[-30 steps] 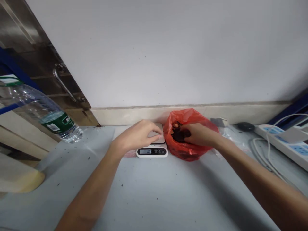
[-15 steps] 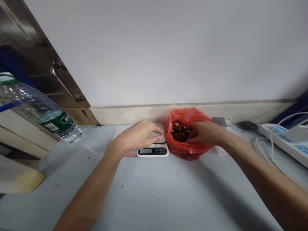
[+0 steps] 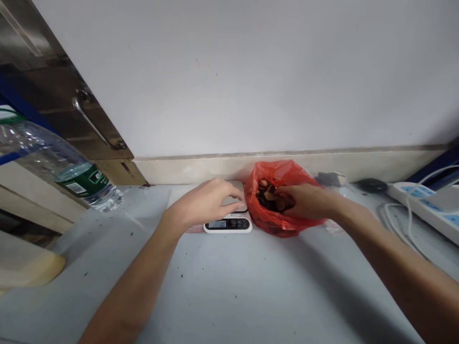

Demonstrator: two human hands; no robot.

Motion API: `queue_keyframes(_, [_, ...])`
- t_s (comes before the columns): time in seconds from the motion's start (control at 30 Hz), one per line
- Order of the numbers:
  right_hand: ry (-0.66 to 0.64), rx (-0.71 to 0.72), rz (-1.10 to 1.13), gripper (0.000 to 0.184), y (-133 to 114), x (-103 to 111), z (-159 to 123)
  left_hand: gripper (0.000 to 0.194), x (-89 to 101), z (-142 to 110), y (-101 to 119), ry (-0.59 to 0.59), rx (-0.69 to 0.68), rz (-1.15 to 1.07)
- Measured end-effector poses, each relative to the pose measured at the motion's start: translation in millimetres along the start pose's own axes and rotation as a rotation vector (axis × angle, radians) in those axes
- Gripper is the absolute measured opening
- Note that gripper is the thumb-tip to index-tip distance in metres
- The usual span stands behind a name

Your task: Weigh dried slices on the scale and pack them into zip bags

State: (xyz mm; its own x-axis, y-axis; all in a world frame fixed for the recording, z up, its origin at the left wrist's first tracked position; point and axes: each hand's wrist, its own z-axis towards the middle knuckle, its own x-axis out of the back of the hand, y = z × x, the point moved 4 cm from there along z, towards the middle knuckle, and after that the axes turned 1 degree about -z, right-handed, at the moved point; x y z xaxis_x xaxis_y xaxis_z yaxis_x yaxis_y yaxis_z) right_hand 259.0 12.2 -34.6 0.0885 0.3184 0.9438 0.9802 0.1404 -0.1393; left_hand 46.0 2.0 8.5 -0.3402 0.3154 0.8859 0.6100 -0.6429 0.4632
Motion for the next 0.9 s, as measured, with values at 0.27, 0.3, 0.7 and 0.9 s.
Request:
queue_keyframes(0.27, [-0.049, -0.041, 0.103, 0.049, 0.4, -0.9, 1.1, 0.027, -2.3, 1.2, -2.8, -0.034, 0.039, 0.005])
queue_keyframes(0.3, [-0.044, -0.034, 0.119, 0.041, -0.1, 0.3, 0.3, 0.028, -2.1, 0.9, -2.9, -0.035, 0.037, 0.001])
queue_keyframes(0.7, [0.073, -0.065, 0.230, 0.017, 2.2, 37.6, -16.7, 0.028, 2.8, -5.1, -13.6, -0.031, 0.077, 0.042])
queue_keyframes(0.9, [0.051, -0.058, 0.214, 0.015, -2.1, 37.9, -14.9, 0.029, 2.6, -8.0, -16.2, -0.071, 0.119, 0.053])
